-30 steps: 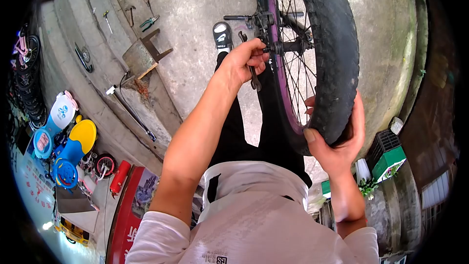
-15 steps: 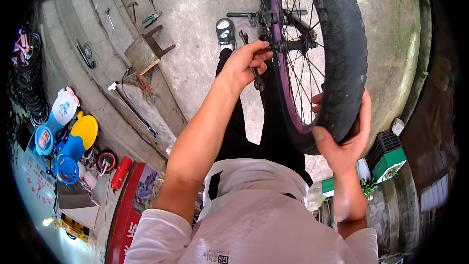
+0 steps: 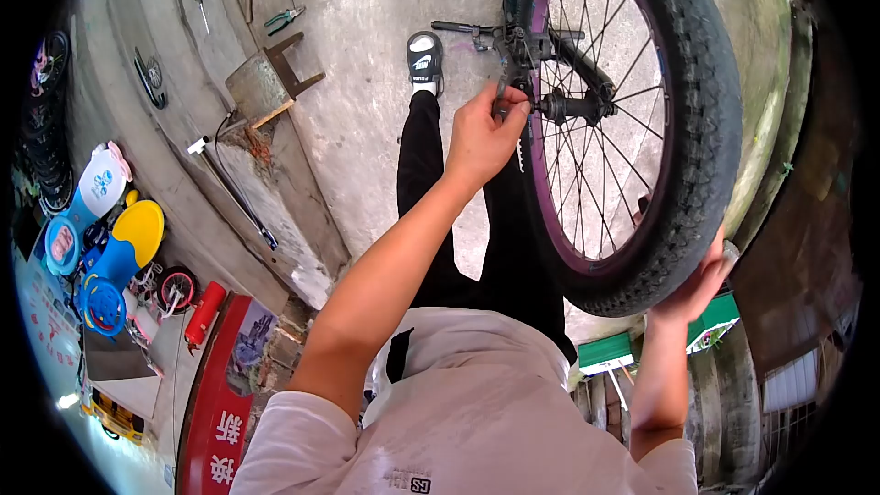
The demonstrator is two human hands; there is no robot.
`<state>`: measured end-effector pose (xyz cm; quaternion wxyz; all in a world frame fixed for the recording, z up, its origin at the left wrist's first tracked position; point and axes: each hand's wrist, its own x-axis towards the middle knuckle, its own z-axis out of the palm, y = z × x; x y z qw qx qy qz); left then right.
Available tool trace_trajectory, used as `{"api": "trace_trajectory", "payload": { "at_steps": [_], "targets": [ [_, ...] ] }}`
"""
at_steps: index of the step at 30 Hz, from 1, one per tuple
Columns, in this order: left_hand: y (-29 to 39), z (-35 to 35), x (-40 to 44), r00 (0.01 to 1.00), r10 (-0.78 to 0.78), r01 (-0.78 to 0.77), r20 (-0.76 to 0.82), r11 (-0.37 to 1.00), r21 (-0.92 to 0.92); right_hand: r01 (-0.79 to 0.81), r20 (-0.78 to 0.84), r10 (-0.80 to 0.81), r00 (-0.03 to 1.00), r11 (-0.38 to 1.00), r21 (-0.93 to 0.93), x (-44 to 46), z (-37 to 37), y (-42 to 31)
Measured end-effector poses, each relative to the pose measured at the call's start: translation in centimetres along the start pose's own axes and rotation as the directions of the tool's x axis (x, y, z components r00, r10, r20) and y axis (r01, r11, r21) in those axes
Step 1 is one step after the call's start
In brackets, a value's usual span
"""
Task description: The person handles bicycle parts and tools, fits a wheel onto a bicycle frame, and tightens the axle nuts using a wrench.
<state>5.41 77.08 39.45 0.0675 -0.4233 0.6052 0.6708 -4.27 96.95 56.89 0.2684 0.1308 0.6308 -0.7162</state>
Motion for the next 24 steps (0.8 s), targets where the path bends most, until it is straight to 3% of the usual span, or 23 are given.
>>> {"api": "trace_trajectory", "payload": {
  "at_steps": [1, 4, 5, 8, 12, 14, 15, 16, 18, 19, 22, 24],
  "targets": [
    [-0.4, -0.2, 0.0, 1.0, 0.0, 0.0, -0.003, 1.0, -0.001, 0.0, 0.003, 0.0, 1.0, 1.0, -0.001, 1.7, -2.0, 1.3],
    [-0.6, -0.1, -0.3, 1.0, -0.013, 0.013, 0.017, 1.0, -0.022, -0.397, -0.137, 0.373, 0.918, 0.879, -0.264, 6.6, -8.4, 5.7],
    [-0.2, 0.0, -0.4, 1.0, -0.022, 0.024, 0.019, 0.997, -0.077, -0.387, -0.081, 0.381, 0.921, 0.872, -0.299, 8.3, -10.4, 8.4],
    [-0.7, -0.5, -0.1, 0.999, -0.038, 0.038, 0.02, 0.999, -0.02, -0.334, -0.001, 0.364, 0.931, 0.853, -0.402, 12.8, -14.5, 15.0],
    [-0.4, -1.1, -0.1, 0.996, -0.094, 0.094, 0.0, 0.995, -0.042, -0.46, -0.058, 0.461, 0.886, 0.854, -0.245, 10.9, -0.6, 7.4],
    [-3.4, -2.3, 0.4, 0.99, -0.138, 0.138, 0.016, 0.99, 0.004, -0.449, -0.027, 0.457, 0.889, 0.86, -0.243, 11.9, -1.7, 10.2],
    [-4.7, -3.2, 0.4, 0.983, -0.184, 0.183, 0.014, 0.982, 0.052, -0.445, 0.067, 0.471, 0.879, 0.864, -0.235, 12.6, -3.0, 12.3],
    [-4.3, -3.8, 0.2, 0.966, -0.257, 0.258, 0.04, 0.966, -0.03, -0.456, 0.046, 0.471, 0.881, 0.872, -0.178, 12.5, -3.2, 12.9],
    [-2.7, -4.0, 0.0, 0.967, -0.256, 0.252, 0.017, 0.96, 0.123, -0.486, -0.001, 0.488, 0.873, 0.868, -0.107, 11.9, -2.8, 13.3],
    [-1.3, -3.9, -0.1, 0.985, -0.169, 0.165, -0.02, 0.921, 0.352, -0.468, 0.007, 0.472, 0.882, 0.877, -0.106, 11.7, -2.7, 13.0],
    [-0.5, -2.6, -0.8, 0.989, -0.15, 0.142, -0.012, 0.957, -0.251, -0.444, 0.029, 0.445, 0.895, 0.895, -0.04, 11.1, -2.4, 13.6],
    [2.5, -1.2, -1.3, 0.979, -0.188, 0.195, -0.082, 0.978, 0.081, -0.402, 0.021, 0.402, 0.915, 0.916, -0.013, 10.6, -1.9, 14.2]
  ]
}}
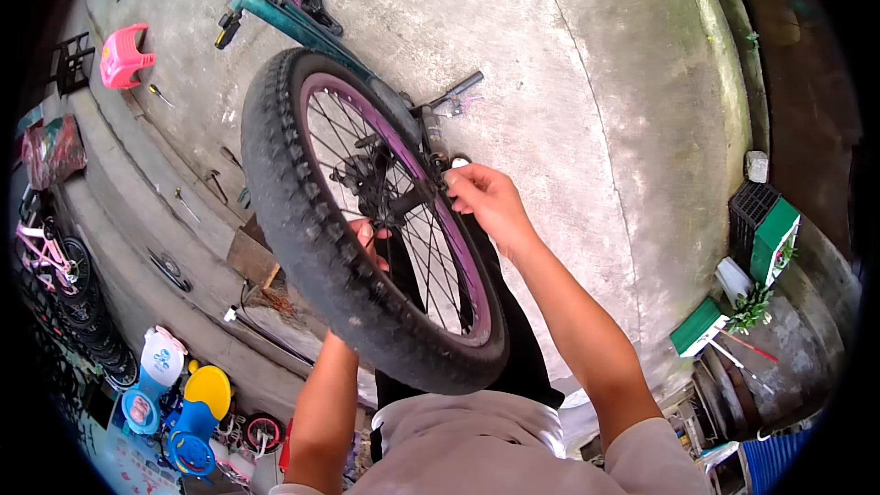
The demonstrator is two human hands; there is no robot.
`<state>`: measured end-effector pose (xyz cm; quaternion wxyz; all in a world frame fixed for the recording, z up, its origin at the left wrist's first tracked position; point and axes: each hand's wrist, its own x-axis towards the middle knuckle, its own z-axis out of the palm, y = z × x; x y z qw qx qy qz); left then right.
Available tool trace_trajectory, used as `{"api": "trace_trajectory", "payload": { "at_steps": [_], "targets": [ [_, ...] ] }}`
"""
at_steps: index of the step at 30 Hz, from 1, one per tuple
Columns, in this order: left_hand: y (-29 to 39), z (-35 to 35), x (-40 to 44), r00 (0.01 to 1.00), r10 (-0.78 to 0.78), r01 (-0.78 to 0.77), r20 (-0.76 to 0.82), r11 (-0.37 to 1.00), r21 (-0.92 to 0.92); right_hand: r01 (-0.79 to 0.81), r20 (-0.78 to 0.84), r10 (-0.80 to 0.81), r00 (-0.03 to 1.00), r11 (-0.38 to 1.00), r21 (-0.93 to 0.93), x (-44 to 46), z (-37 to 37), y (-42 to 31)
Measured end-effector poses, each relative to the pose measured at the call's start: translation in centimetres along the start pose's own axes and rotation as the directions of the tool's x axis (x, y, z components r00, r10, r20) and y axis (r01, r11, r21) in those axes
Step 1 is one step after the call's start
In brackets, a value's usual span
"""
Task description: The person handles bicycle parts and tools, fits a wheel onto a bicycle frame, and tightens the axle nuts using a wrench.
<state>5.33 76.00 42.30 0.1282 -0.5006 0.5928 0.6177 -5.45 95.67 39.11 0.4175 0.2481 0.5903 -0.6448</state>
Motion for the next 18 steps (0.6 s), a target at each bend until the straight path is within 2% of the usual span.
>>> {"api": "trace_trajectory", "payload": {
  "at_steps": [1, 3, 5, 7, 13, 16, 18],
  "targets": [
    [-1.3, -0.6, 0.6, 0.998, 0.036, -0.034, 0.041, 0.998, -0.055, 0.047, -0.017, -0.047, 0.999, 0.999, 0.006, 0.0, 0.2, 0.2],
    [-1.5, -0.9, 0.7, 0.997, 0.001, 0.008, 0.08, 0.993, -0.115, 0.049, -0.042, -0.048, 0.998, 0.999, 0.021, 0.0, 0.6, 0.3],
    [-1.5, -0.9, 0.4, 0.998, 0.01, -0.007, 0.069, 0.999, -0.051, 0.015, -0.041, -0.012, 0.999, 0.997, 0.08, 0.0, 0.9, 0.1],
    [-1.9, -0.7, 0.3, 1.0, 0.017, -0.015, 0.018, 0.996, -0.092, -0.001, -0.04, 0.006, 0.999, 0.992, 0.123, -0.2, 1.3, -0.1],
    [-1.8, -0.5, 0.2, 1.0, -0.021, 0.023, 0.016, 0.992, -0.127, -0.117, -0.053, 0.143, 0.988, 0.933, 0.34, -1.2, 1.5, -0.5],
    [-2.0, -0.6, 0.1, 1.0, -0.001, 0.002, 0.013, 0.993, -0.118, -0.162, -0.1, 0.203, 0.974, 0.935, 0.315, -1.4, 1.7, -1.3],
    [-2.2, -0.8, 0.2, 1.0, -0.003, 0.004, 0.017, 0.997, -0.079, -0.142, -0.087, 0.177, 0.98, 0.939, 0.312, -1.0, 1.8, -1.2]
  ]
}}
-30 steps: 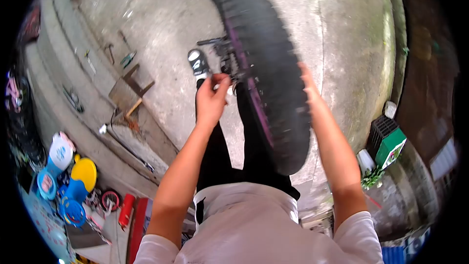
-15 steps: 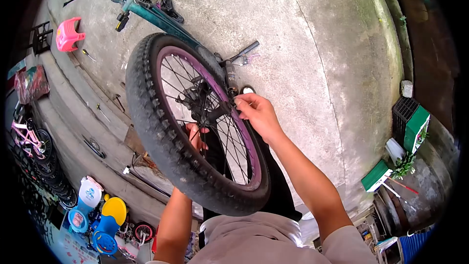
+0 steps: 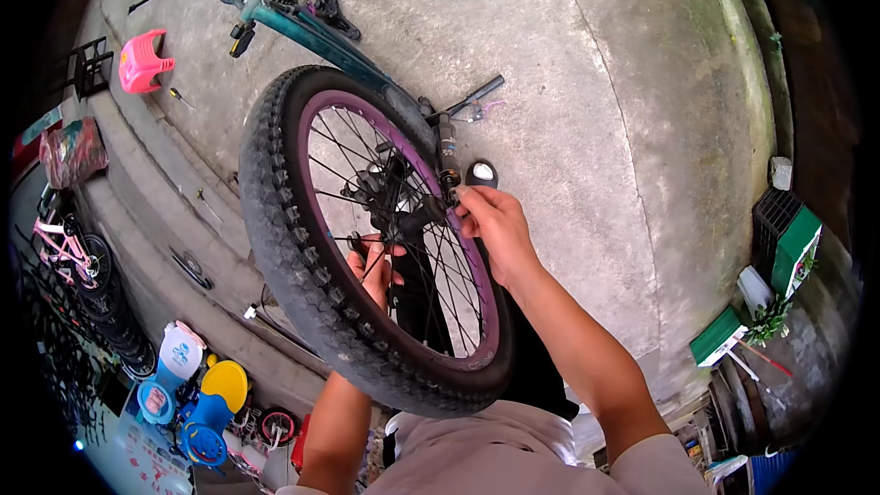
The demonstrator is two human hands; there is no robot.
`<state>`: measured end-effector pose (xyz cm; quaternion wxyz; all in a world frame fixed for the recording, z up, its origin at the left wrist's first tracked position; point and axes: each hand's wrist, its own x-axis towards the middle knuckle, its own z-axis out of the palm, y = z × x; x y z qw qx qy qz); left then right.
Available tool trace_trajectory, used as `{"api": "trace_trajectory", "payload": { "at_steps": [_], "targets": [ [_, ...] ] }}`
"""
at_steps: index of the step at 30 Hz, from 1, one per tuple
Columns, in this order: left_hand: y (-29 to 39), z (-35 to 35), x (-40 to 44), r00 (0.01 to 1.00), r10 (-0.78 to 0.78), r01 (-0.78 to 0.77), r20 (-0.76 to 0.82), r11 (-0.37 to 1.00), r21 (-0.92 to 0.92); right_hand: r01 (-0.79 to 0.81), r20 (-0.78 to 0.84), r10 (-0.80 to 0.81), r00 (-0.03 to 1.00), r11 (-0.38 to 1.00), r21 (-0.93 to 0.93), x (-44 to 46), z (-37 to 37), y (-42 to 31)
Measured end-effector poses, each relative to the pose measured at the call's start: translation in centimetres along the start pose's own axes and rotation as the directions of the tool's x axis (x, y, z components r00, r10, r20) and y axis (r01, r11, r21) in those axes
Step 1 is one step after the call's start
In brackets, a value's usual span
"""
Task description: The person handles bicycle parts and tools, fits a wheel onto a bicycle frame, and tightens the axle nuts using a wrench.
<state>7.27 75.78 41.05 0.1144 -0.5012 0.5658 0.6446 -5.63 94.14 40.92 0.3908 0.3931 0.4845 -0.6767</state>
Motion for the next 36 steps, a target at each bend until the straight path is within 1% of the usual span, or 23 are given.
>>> {"api": "trace_trajectory", "payload": {
  "at_steps": [1, 5, 8, 9, 11, 12, 13, 15, 16, 17, 18, 19, 20, 21, 23, 24, 25, 26, 28, 31, 32, 34, 36],
  "targets": [
    [0.0, 0.0, 0.0, 1.0, -0.002, 0.002, 0.005, 0.999, 0.038, 0.022, 0.02, -0.022, 1.0, 1.0, -0.001, 0.2, 0.0, 0.0],
    [0.2, 0.1, -0.1, 1.0, -0.01, 0.011, -0.005, 0.999, 0.035, 0.0, 0.001, 0.0, 1.0, 0.998, -0.06, 0.5, 0.3, -0.1],
    [0.0, 0.2, -0.3, 1.0, 0.001, 0.0, 0.019, 0.999, -0.037, 0.061, 0.02, -0.059, 0.998, 0.976, -0.21, 0.7, -0.2, -0.5],
    [0.1, 0.3, -0.2, 1.0, 0.005, -0.005, 0.014, 0.999, -0.043, 0.065, 0.027, -0.061, 0.998, 0.974, -0.215, 0.8, -0.3, -0.7],
    [0.4, 0.4, -0.4, 0.998, 0.027, -0.026, 0.053, 1.0, -0.018, 0.073, 0.036, -0.066, 0.997, 0.97, -0.23, 0.8, -0.5, -0.8],
    [0.5, 0.3, -0.4, 0.998, 0.005, -0.004, 0.063, 1.0, -0.003, 0.101, 0.062, -0.087, 0.994, 0.95, -0.296, 0.9, -0.8, -0.8],
    [0.4, 0.4, -0.5, 0.998, 0.009, -0.009, 0.06, 1.0, -0.006, 0.105, 0.066, -0.089, 0.994, 0.948, -0.299, 1.1, -0.9, -0.8],
    [0.4, 0.9, -0.9, 1.0, 0.0, 0.0, -0.02, 1.0, 0.007, 0.12, 0.045, -0.111, 0.993, 0.901, -0.416, 1.1, -1.1, -0.8],
    [-0.3, 0.7, -0.7, 0.999, -0.02, 0.02, -0.036, 1.0, -0.007, 0.122, 0.047, -0.113, 0.992, 0.9, -0.418, 1.2, -1.4, -0.8],
    [-0.4, 0.6, -0.7, 0.999, -0.018, 0.018, -0.036, 1.0, -0.01, 0.168, 0.068, -0.154, 0.986, 0.878, -0.447, 1.4, -1.7, -0.6],
    [-0.4, 0.7, -0.7, 0.998, -0.04, 0.043, -0.049, 0.998, 0.046, 0.213, 0.091, -0.193, 0.977, 0.854, -0.475, 1.5, -1.9, -0.6],
    [-0.4, 0.6, -0.6, 0.996, -0.06, 0.067, -0.064, 0.993, 0.101, 0.217, 0.094, -0.196, 0.976, 0.852, -0.477, 1.5, -2.0, -0.6],
    [-1.1, 0.0, -0.3, 0.998, -0.053, 0.054, -0.015, 0.995, 0.086, 0.251, 0.128, -0.216, 0.968, 0.856, -0.453, 1.4, -2.0, -0.5],
    [-1.4, 0.0, -0.3, 0.999, -0.049, 0.051, -0.016, 0.995, 0.084, 0.283, 0.161, -0.236, 0.958, 0.859, -0.427, 1.4, -2.0, -0.6],
    [-1.7, 0.3, -0.2, 0.993, 0.111, -0.109, -0.032, 0.993, 0.047, 0.267, 0.178, -0.211, 0.961, 0.873, -0.408, 1.8, -2.1, -0.7],
    [-1.6, 0.4, -0.1, 0.985, 0.173, -0.166, -0.027, 0.972, 0.167, 0.243, 0.19, -0.181, 0.965, 0.888, -0.391, 1.9, -2.2, -0.7],
    [-2.0, 0.2, 0.1, 0.984, 0.173, -0.166, -0.029, 0.972, 0.166, 0.244, 0.192, -0.18, 0.965, 0.888, -0.391, 2.1, -2.4, -0.7],
    [-2.8, -0.2, 0.3, 0.992, 0.123, -0.123, -0.023, 0.992, -0.024, 0.249, 0.209, -0.173, 0.963, 0.872, -0.422, 2.4, -2.6, -0.8],
    [-2.5, -0.1, 0.2, 0.997, 0.072, -0.072, -0.007, 0.975, -0.212, 0.264, 0.239, -0.165, 0.957, 0.837, -0.479, 2.8, -2.9, -0.9],
    [-0.8, 0.5, -0.8, 1.0, 0.007, -0.014, -0.027, 0.965, -0.262, 0.224, 0.218, -0.135, 0.967, 0.857, -0.463, 2.4, -2.5, -1.4],
    [0.2, 0.8, -1.2, 0.997, -0.071, 0.066, -0.002, 0.943, -0.326, 0.222, 0.217, -0.133, 0.967, 0.858, -0.464, 2.3, -2.4, -1.4],
    [0.7, 1.0, -1.2, 0.989, -0.147, 0.146, 0.028, 0.911, -0.387, 0.215, 0.213, -0.132, 0.968, 0.873, -0.438, 2.2, -2.3, -1.4],
    [0.6, 0.9, -1.1, 0.989, -0.141, 0.143, 0.033, 0.911, -0.387, 0.224, 0.236, -0.127, 0.964, 0.864, -0.451, 2.2, -2.5, -1.8]
  ]
}}
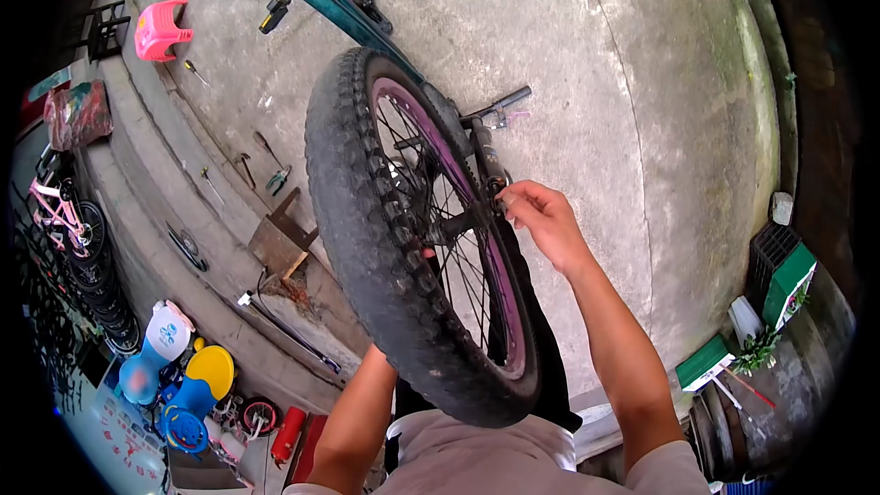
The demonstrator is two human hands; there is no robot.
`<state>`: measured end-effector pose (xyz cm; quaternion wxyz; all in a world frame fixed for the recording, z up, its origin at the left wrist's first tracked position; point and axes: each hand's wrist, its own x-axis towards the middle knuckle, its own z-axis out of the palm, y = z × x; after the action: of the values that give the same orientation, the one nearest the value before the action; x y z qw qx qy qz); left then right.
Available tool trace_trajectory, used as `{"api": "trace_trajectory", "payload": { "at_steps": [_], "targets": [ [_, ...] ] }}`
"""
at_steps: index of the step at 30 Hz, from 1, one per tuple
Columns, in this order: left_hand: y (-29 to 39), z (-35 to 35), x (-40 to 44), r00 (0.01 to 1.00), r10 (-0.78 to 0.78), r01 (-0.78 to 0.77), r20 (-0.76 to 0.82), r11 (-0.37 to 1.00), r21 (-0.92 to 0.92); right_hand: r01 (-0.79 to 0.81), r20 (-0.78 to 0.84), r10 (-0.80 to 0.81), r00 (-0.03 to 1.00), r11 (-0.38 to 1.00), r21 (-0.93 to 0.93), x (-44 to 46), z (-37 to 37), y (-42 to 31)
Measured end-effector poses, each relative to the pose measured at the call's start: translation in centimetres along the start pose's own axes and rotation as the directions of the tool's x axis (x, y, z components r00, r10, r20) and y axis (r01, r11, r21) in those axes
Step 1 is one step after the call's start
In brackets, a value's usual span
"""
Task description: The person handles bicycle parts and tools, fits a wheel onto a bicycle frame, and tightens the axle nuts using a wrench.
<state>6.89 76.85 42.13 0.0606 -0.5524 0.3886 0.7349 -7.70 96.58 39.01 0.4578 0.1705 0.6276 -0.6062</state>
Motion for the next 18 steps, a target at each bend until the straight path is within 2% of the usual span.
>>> {"api": "trace_trajectory", "payload": {
  "at_steps": [1, 2, 3, 7, 9, 10, 12, 13, 14, 16, 17, 18],
  "targets": [
    [0.0, 0.1, 0.0, 1.0, -0.001, 0.001, 0.001, 1.0, 0.0, 0.01, 0.024, -0.01, 1.0, 1.0, -0.018, 0.0, -0.2, -0.1],
    [0.0, 0.4, 0.1, 0.992, 0.106, -0.083, -0.067, 0.954, 0.287, 0.004, 0.024, -0.004, 1.0, 1.0, -0.018, 0.0, -0.1, -0.2],
    [-0.1, 0.6, 0.1, 0.969, 0.225, -0.134, -0.099, 0.822, 0.554, 0.008, 0.015, -0.007, 1.0, 1.0, -0.027, 0.0, 0.0, -0.3],
    [-2.1, -1.1, 1.3, 0.96, 0.258, -0.156, -0.11, 0.817, 0.556, 0.027, -0.025, -0.027, 0.999, 1.0, 0.013, -0.2, 0.7, 0.4],
    [-3.9, -3.5, 2.7, 0.985, 0.171, -0.151, -0.04, 0.942, 0.298, 0.029, -0.058, -0.029, 0.998, 1.0, 0.005, -0.5, 1.1, 0.6],
    [-4.2, -4.2, 2.5, 0.987, 0.144, -0.153, 0.064, 0.975, 0.162, 0.042, -0.094, -0.042, 0.995, 0.999, 0.0, -0.5, 1.5, 0.6],
    [-5.1, -5.7, 2.1, 0.959, 0.085, -0.059, 0.271, 0.993, -0.105, 0.13, -0.161, -0.135, 0.978, 0.991, -0.041, -0.7, 1.5, 0.5],
    [-3.8, -4.4, 1.8, 0.959, 0.059, -0.026, 0.277, 0.992, -0.122, 0.191, -0.165, -0.195, 0.967, 0.981, -0.042, -0.8, 0.9, 0.6],
    [-1.9, -2.4, 1.2, 0.981, 0.022, -0.011, 0.193, 0.998, -0.059, 0.268, -0.163, -0.272, 0.948, 0.962, -0.047, -1.3, 0.8, -0.2],
    [-0.2, -0.2, 0.9, 0.997, -0.017, 0.014, 0.081, 0.999, 0.031, 0.273, -0.17, -0.285, 0.943, 0.958, -0.092, -1.8, -0.7, -0.8],
    [-0.5, -0.2, 1.2, 0.997, -0.01, 0.004, 0.078, 0.998, 0.069, 0.201, -0.184, -0.225, 0.957, 0.97, -0.138, -1.8, -1.7, -0.7],
    [-0.9, 0.1, 1.5, 0.998, 0.021, -0.027, 0.06, 0.995, 0.098, 0.193, -0.252, -0.26, 0.932, 0.946, -0.26, -2.3, -1.9, -1.7]
  ]
}}
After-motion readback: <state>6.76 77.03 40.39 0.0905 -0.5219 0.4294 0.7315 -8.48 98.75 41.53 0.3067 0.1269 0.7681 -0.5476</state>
